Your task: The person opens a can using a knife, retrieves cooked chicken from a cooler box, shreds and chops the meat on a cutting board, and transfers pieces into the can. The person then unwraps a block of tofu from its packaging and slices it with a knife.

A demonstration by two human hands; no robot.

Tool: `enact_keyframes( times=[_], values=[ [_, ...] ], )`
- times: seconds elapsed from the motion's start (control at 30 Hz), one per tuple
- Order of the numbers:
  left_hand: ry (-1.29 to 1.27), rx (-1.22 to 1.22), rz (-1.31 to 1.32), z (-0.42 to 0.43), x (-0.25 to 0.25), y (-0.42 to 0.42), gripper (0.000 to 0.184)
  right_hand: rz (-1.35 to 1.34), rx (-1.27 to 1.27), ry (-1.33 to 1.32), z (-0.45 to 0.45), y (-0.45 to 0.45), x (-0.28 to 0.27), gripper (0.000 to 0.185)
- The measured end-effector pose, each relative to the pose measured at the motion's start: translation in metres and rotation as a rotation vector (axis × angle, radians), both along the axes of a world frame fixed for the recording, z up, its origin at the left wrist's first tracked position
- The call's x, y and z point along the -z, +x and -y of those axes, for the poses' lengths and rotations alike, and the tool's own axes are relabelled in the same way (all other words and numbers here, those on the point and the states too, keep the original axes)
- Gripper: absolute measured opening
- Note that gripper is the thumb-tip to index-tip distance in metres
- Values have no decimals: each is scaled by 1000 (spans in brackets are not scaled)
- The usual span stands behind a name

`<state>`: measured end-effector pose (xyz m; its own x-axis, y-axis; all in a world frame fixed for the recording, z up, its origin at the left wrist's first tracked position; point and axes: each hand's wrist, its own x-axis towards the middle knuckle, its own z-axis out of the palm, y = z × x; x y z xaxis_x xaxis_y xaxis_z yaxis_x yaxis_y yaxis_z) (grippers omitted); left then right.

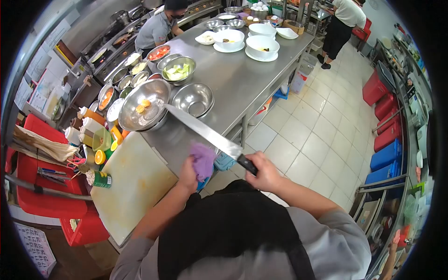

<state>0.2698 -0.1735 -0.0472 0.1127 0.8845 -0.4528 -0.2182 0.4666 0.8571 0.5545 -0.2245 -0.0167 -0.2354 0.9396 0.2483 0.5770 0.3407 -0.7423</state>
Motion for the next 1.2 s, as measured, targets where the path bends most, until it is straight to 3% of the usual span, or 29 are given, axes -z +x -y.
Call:
enact_keyframes(
  times=[0.07, 0.1, 0.23, 0.4, 0.57, 0.67, 0.7, 0.8, 0.9, 1.0, 1.1, 1.2],
  values=[
    [-7, -73, 557, 12, -14, 6, 50, 5, -32, -2, -16, -22, 6, 48],
    [-15, -1, 591, 18, -35, 11, 43, 29, -58, -36, -21, -34, 2, 49],
    [140, -240, 134, 19, -40, 25, 28, 56, -214, -24, -30, -62, 4, 55],
    [-32, -438, 81, 1, -20, -1, 30, 99, -288, 5, -23, -73, 19, 54],
    [237, -492, -77, -28, -32, -38, 36, 165, -213, -24, 12, -9, 28, 47],
    [240, -243, -565, -53, -36, -77, 43, 259, -114, -78, 45, 29, 44, 44],
    [335, -39, -907, -53, -55, -92, 48, 271, -80, -52, 54, 36, 46, 43],
    [534, -191, -1466, -51, -46, -125, 51, 250, 23, -52, 65, 34, 42, 43],
    [742, -126, -1193, -5, -49, -149, 52, 193, 11, 79, 56, 16, 40, 43],
    [440, -174, -970, 56, -62, -170, 53, 172, -116, 158, 34, -23, 19, 42],
    [440, -640, -1007, 88, -28, -225, 58, 220, -222, 30, 12, -80, -13, 42],
    [327, -1031, -1206, 90, -25, -295, 70, 268, -308, -38, -15, -141, -17, 45]
  ],
)
